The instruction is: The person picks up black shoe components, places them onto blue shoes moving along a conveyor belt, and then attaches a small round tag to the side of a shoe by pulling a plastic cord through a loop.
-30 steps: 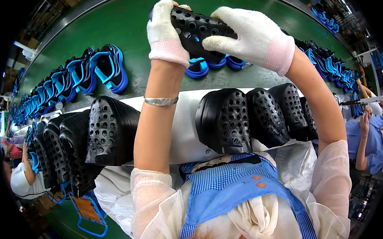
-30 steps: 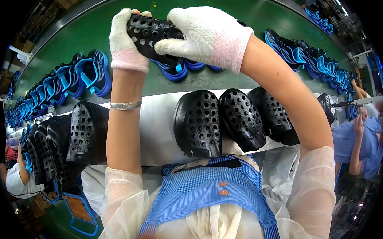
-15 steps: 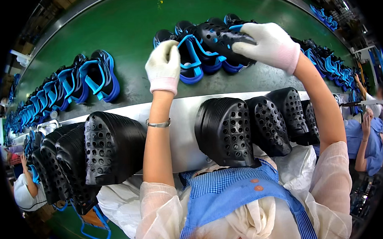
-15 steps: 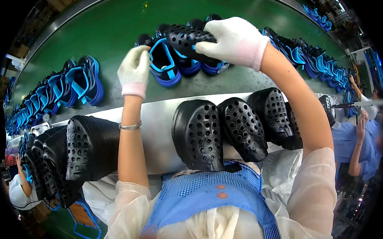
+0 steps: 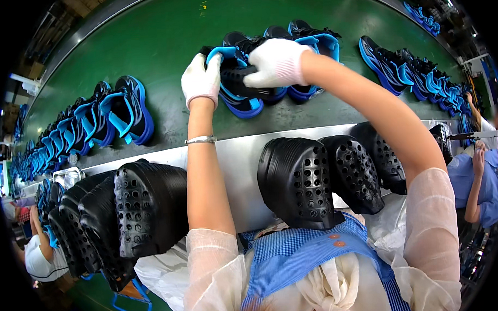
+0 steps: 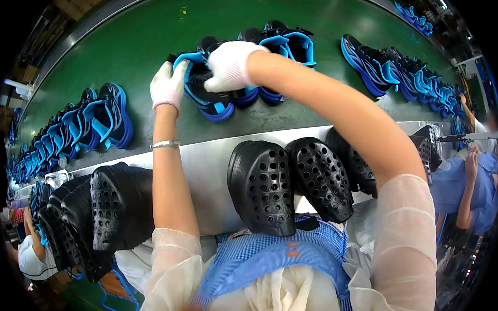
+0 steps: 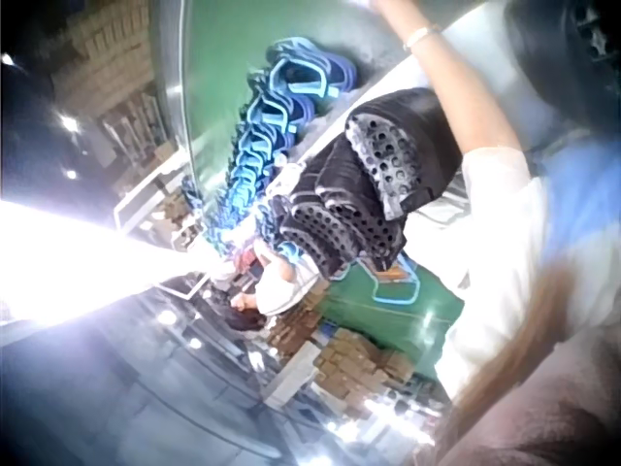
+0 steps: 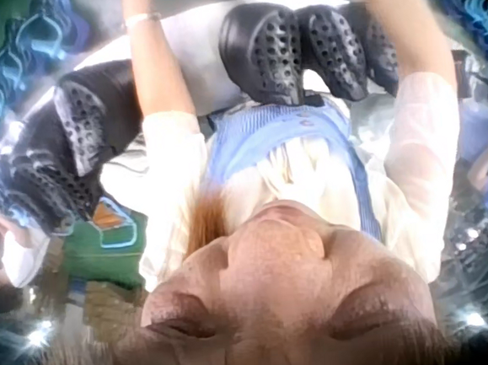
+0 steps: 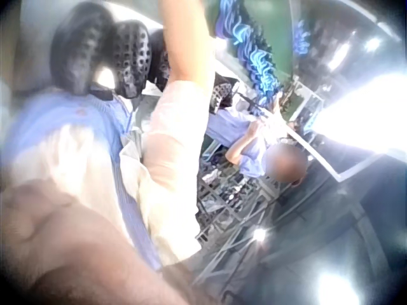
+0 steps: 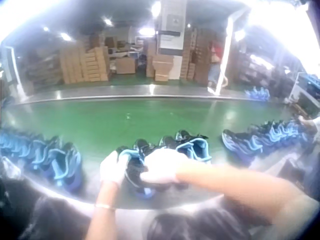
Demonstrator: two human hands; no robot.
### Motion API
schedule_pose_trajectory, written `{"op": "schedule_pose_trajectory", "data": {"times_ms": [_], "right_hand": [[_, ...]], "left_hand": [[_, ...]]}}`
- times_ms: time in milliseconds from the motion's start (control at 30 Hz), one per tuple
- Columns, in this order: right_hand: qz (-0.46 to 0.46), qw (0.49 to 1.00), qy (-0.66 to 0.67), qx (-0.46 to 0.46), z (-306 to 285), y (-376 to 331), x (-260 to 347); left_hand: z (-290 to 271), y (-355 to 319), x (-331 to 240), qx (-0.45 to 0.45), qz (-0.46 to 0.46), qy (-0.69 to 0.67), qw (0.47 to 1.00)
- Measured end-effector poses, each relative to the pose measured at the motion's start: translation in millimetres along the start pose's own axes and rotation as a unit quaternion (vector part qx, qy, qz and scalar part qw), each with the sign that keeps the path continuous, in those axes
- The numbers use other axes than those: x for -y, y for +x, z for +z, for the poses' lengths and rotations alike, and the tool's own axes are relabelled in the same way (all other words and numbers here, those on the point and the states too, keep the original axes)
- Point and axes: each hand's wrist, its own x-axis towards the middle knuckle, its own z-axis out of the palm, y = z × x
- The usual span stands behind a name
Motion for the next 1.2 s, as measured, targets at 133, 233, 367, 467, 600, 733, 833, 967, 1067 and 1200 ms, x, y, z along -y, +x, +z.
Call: {"op": "schedule_pose_trajectory", "data": {"times_ms": [133,233,367,467,600,733,833,967,1067,1200], "right_hand": [[0.036,0.998,-0.050,0.014,20.8,37.5,23.4],[0.067,0.996,-0.062,0.020,53.7,62.5,30.5],[0.074,0.997,-0.034,-0.006,63.1,73.9,27.9],[0.024,0.994,-0.089,0.053,48.0,62.3,28.9],[-0.018,0.992,-0.109,0.067,29.2,59.5,39.0],[-0.015,0.991,-0.127,0.047,41.5,71.3,28.7],[0.011,0.996,-0.086,0.027,48.5,81.8,22.2],[0.014,0.998,-0.057,0.021,42.3,80.7,19.3],[-0.033,0.992,-0.110,0.051,34.7,77.9,15.3],[-0.009,0.993,-0.095,0.074,30.9,73.6,14.3]], "left_hand": [[6.2,-7.1,1.7,-0.021,-0.006,-0.010,1.000],[14.5,-10.2,6.2,-0.042,-0.009,-0.043,0.998],[20.3,-11.5,8.6,-0.081,-0.029,-0.169,0.982],[23.6,-21.7,17.2,-0.098,-0.020,-0.094,0.991],[38.5,-29.8,34.7,-0.115,0.013,-0.040,0.992],[41.8,-30.6,30.7,-0.091,0.017,0.003,0.996],[49.4,-33.2,35.4,-0.112,0.051,0.016,0.992],[47.0,-33.7,31.9,-0.120,0.059,0.032,0.991],[43.0,-36.2,26.1,-0.092,-0.006,0.026,0.995],[35.0,-28.0,22.9,-0.003,-0.120,0.071,0.990]]}}
